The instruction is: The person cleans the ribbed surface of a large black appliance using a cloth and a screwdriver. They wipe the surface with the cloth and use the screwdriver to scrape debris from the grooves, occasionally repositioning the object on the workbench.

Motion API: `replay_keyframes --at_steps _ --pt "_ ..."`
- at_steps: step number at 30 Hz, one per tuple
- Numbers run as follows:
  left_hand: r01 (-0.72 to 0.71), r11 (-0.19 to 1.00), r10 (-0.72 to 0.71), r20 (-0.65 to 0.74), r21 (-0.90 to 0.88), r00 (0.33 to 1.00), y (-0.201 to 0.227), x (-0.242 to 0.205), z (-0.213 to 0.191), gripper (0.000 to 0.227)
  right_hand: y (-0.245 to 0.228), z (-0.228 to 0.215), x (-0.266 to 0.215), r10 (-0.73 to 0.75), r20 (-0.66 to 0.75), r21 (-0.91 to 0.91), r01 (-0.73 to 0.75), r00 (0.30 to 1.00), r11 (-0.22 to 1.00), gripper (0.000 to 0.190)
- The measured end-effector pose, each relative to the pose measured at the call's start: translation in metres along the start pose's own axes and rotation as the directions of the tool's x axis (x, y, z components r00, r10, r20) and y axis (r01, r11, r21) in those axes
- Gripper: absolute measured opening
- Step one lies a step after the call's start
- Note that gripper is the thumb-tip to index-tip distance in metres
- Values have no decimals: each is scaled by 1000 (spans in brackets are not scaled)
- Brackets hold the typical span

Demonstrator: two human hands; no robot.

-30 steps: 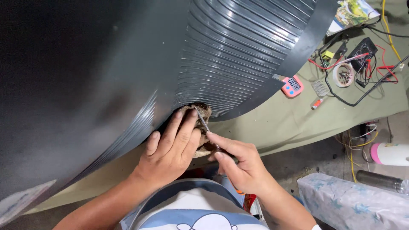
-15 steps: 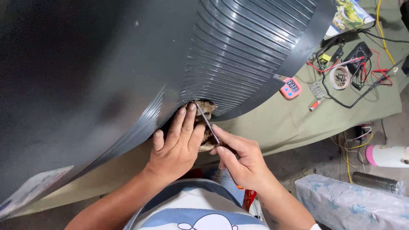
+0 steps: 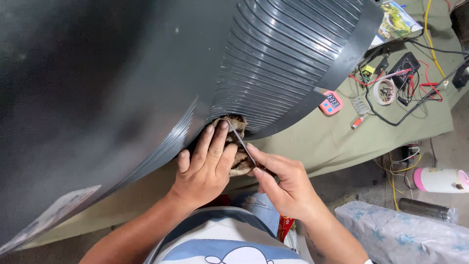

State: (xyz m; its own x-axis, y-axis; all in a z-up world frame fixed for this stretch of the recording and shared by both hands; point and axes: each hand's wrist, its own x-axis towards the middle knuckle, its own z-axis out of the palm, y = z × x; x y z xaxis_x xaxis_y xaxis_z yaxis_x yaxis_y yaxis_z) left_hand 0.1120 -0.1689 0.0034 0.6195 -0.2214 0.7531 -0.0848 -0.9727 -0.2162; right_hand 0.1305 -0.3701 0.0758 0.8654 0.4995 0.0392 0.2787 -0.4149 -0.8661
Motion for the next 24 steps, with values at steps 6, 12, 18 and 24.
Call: replay_keyframes --at_steps 6,12,18,24 --pt "13 998 -13 -5 -54 1000 -1 0 1 20 -20 -13 10 1 87 -112 9 996 994 42" --pt "38 998 -40 -25 -54 999 3 -4 6 21 -38 -21 17 -58 192 -215 100 980 971 57" --pt "46 984 -45 12 -173 999 3 0 3 13 -42 -39 40 51 318 -61 -33 947 998 35" --pt "112 972 -139 -118 -207 983 20 1 19 23 -19 -29 46 -238 250 635 27 938 772 22"
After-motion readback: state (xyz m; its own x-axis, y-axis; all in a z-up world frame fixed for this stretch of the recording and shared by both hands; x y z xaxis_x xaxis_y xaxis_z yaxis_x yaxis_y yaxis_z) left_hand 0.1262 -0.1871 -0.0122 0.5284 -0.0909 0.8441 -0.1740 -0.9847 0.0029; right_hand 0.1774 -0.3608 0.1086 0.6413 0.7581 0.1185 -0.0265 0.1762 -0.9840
